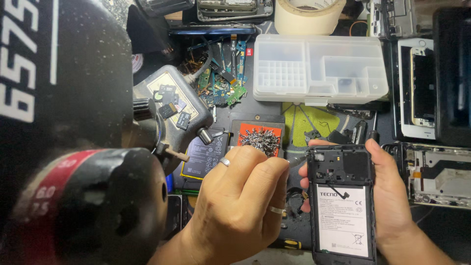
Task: The person uses a precision screwdriver to remove screws from the back of a disassembled smartphone, then removes a small internal component and sets it aside. The person continues to remove additional screws from the device's interior.
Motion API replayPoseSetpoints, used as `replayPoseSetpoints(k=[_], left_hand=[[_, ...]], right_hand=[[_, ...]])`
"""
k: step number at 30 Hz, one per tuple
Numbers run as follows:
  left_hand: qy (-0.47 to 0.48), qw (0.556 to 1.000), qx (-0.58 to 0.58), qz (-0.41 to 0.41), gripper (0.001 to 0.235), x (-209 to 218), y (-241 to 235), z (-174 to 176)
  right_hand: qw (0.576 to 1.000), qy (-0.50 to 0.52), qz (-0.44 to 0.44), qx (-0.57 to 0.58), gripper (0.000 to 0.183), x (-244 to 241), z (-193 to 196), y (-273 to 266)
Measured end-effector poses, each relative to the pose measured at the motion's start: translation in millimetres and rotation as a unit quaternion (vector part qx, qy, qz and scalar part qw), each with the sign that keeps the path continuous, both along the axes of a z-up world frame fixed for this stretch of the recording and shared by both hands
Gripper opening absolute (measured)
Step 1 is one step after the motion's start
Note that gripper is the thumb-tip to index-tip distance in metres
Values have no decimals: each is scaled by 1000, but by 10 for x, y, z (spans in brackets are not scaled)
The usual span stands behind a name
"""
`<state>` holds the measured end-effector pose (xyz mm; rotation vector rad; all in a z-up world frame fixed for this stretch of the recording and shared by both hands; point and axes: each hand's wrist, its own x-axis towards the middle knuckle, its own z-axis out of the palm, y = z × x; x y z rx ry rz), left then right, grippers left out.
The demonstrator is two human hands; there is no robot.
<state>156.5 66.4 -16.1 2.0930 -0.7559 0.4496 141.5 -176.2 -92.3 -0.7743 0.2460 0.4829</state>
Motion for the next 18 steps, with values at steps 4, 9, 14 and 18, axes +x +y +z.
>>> replayPoseSetpoints(k=[4, 9, 14, 18], left_hand=[[2, 1000, 5, 6, 19, -3, -4, 10], [6, 1000, 13, 3, 24, 2, -8, 38], [-26, 999, 37, -13, 28, 0, 0, 51], [-55, 994, 83, -45, 29, -58, 1, 85]], right_hand=[[1000, -1, 4, -11, 78, -5, 6, 1], [1000, -5, 6, -4, 78, -21, 7, -6], [999, -27, -26, -38, 80, -117, 8, -7], [997, -41, -30, -53, 80, -231, 23, -4]])
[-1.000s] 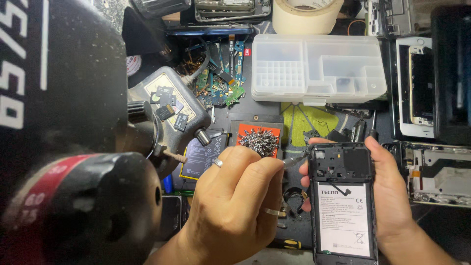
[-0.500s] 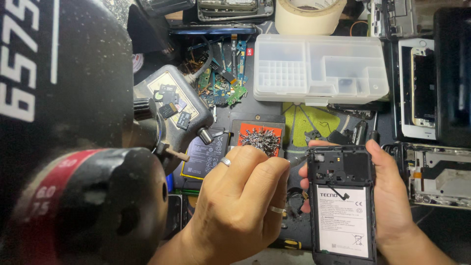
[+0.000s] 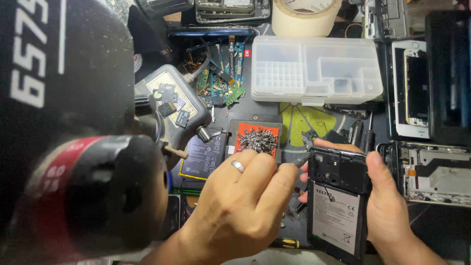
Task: The person uses a precision screwdriver to remove screws from the back of a disassembled smartphone, then removes a small internal component and sets it aside. The person continues to remove additional screws from the device's interior.
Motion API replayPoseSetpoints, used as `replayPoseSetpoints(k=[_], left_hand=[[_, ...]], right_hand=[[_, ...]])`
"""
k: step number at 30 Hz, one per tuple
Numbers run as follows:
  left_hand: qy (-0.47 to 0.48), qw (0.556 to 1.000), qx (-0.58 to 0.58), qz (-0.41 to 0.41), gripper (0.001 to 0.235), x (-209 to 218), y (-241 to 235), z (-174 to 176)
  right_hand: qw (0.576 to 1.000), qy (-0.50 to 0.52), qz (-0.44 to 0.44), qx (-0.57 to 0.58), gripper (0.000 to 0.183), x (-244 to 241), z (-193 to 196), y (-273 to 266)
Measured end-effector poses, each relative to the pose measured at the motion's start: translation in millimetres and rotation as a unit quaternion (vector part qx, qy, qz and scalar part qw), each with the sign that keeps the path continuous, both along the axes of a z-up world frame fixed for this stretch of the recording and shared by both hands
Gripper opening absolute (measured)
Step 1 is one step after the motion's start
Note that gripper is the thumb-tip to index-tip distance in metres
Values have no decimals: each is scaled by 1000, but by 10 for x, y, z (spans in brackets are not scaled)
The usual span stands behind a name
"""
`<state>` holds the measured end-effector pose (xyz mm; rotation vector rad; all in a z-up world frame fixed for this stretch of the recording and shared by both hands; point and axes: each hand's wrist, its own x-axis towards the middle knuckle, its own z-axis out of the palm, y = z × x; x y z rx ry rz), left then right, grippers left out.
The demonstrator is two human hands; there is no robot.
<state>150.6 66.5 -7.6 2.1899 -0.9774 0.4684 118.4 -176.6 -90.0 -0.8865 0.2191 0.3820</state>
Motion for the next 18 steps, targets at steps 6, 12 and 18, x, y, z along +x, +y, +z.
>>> replayPoseSetpoints(k=[6, 12, 18], left_hand=[[13, 1000, 8, -8, 22, -196, 17, 130], [-12, 995, -87, -37, 35, -471, -70, 260], [13, 997, 4, 74, 21, -743, -291, 371]], right_hand=[[999, -25, 1, -28, 77, -206, 113, -14], [999, -29, 30, 10, 76, -495, 339, -99], [999, -47, 2, -8, 75, -727, 514, -299]])
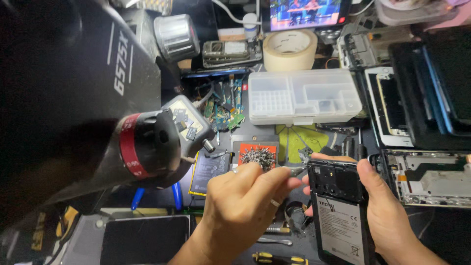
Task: The person uses a precision screwdriver to remove screws from the back of a disassembled smartphone, then removes a small internal component and sets it aside. The person continues to remove additional screws from the device's interior.
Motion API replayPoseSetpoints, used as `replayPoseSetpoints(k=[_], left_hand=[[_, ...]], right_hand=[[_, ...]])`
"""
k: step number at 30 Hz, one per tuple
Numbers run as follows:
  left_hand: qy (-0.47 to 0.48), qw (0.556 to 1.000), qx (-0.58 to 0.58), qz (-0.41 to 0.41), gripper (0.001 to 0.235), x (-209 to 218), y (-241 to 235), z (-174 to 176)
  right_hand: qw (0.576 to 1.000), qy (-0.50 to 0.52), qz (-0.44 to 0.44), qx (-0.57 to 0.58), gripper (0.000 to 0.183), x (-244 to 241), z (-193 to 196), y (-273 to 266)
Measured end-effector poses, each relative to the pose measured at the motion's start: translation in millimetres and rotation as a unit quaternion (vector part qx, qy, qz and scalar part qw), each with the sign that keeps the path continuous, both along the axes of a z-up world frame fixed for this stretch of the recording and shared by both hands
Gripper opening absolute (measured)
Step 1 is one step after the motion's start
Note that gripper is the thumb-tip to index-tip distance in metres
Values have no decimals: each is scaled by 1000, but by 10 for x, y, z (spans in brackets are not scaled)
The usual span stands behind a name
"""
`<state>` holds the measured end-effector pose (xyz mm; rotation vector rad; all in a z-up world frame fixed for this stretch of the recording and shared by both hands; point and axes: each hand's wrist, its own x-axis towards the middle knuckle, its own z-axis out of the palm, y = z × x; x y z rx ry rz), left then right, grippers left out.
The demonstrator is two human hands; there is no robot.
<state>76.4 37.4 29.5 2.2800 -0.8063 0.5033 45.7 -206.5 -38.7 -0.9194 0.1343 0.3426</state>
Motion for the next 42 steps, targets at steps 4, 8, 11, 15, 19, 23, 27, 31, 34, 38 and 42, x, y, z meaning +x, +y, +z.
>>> replayPoseSetpoints(k=[4, 8, 11, 15, 19, 23, 27, 31, 34, 38, 42], left_hand=[[-16, 992, -100, -82, 31, -157, -179, 204], [-23, 987, -91, -130, 40, -235, -210, 321], [-15, 996, -46, -80, 35, -251, -257, 334], [-26, 987, -90, -128, 47, -282, -263, 427], [-2, 992, -65, -106, 34, -265, -209, 412], [-8, 990, -109, -88, 28, -263, -157, 340], [-35, 988, -89, -119, 34, -213, -207, 309], [-1, 995, -70, -72, 25, -291, -213, 303], [-18, 993, -88, -80, 29, -376, -210, 371], [-46, 995, -48, -68, 28, -466, -247, 482], [-40, 993, -76, -81, 27, -548, -244, 508]], right_hand=[[1000, 0, -14, 2, 73, -91, 153, -167], [999, -27, 21, 43, 69, -156, 229, -218], [997, -40, 34, 62, 68, -179, 244, -265], [992, -43, 61, 102, 67, -173, 325, -303], [996, -22, 48, 66, 70, -154, 283, -253], [992, -35, 60, 105, 71, -135, 222, -203], [988, -36, 59, 141, 74, -88, 188, -253], [990, -12, 67, 122, 66, -151, 175, -282], [994, -5, 49, 101, 65, -194, 218, -284], [990, -34, 63, 122, 62, -289, 303, -270], [990, -26, 54, 127, 61, -326, 327, -297]])
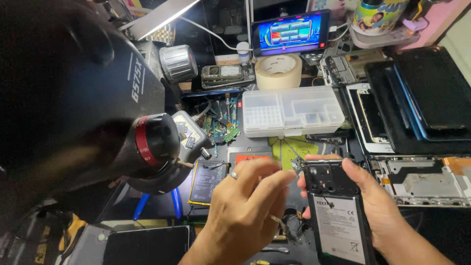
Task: The person uses a precision screwdriver to remove screws from the back of a disassembled smartphone, then removes a small internal component and sets it aside. The person continues to remove additional screws from the device's interior.
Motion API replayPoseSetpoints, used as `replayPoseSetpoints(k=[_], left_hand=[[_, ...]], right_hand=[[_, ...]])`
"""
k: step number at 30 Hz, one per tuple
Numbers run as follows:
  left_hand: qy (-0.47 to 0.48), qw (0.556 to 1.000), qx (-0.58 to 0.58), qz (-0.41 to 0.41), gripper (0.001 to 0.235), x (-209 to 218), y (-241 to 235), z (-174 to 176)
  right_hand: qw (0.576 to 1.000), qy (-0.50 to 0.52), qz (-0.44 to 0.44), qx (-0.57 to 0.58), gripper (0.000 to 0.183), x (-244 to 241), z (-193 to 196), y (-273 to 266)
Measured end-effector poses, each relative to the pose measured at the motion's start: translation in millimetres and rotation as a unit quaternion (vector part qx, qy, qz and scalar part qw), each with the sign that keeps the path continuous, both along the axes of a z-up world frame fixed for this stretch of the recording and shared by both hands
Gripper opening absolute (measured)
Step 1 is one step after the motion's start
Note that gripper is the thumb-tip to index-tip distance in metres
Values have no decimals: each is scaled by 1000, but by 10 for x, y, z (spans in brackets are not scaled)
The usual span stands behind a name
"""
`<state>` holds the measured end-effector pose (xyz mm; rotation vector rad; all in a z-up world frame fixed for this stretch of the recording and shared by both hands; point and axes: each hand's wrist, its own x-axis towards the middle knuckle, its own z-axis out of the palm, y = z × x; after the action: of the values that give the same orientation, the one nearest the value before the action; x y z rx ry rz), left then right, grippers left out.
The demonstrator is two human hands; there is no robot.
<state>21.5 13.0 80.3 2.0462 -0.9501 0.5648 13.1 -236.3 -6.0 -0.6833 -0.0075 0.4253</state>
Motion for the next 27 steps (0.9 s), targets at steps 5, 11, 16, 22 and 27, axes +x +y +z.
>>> replayPoseSetpoints(k=[5, 11, 16, 22, 27], left_hand=[[-21, 999, 3, 25, 24, 26, -26, 196], [-30, 999, 20, 20, 24, -2, -29, 235], [-15, 1000, -14, -6, 29, -34, -36, 370], [-36, 998, 40, 11, 29, -45, -126, 317], [-23, 999, 11, 25, 23, -80, -256, 315]], right_hand=[[999, -5, 6, -31, 58, -32, 290, 67], [992, 54, -19, -112, 58, -93, 321, 33], [990, 89, -7, -113, 59, -100, 343, 11], [986, 97, -18, -131, 59, -93, 300, -77], [992, 40, -13, -119, 57, -104, 415, -130]])
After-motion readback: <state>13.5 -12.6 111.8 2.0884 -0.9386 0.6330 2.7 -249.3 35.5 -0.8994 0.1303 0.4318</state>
